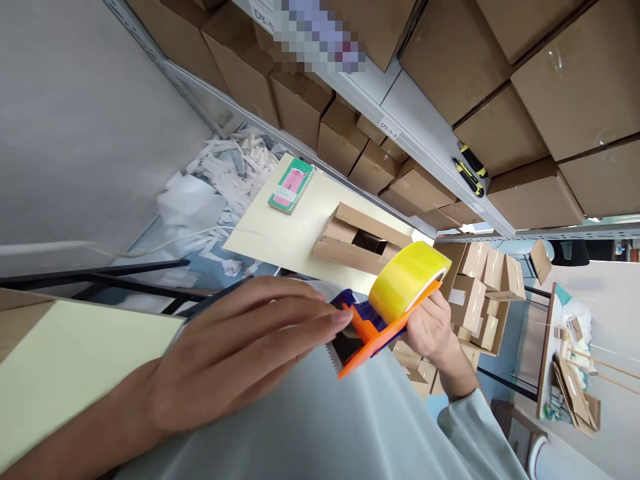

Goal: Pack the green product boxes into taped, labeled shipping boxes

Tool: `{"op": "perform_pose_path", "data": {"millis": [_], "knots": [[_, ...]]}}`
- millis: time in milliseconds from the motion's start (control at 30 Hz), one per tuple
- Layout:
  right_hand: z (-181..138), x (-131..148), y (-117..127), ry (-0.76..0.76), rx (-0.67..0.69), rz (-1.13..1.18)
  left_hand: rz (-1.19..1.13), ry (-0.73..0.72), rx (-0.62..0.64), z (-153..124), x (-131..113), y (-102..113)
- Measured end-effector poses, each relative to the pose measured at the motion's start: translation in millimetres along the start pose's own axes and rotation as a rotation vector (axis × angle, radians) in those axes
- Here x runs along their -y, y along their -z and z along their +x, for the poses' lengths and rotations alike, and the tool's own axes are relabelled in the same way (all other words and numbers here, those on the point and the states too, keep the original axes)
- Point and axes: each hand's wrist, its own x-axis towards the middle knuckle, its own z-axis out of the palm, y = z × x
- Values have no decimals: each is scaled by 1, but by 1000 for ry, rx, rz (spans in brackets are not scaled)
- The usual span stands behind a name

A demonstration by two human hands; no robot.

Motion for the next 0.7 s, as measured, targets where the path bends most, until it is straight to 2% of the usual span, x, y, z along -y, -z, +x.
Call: {"op": "perform_pose_path", "data": {"millis": [133,333,433,500,633,700], "knots": [[-1,2,-5,-18,105,47,112,-108,-15,-2,9,-4],[4,2,-7,-55,219,146,16,16,-75,-3,13,-14],[0,2,-6,-96,328,235,-6,145,-85,-8,16,-19],[-8,-2,-4,-175,432,284,-8,279,-69,-14,25,-21],[-23,-22,5,-428,682,414,-87,604,-54,-23,68,-17],[-24,-40,10,-563,793,536,-206,722,6,-16,94,-13]]}}
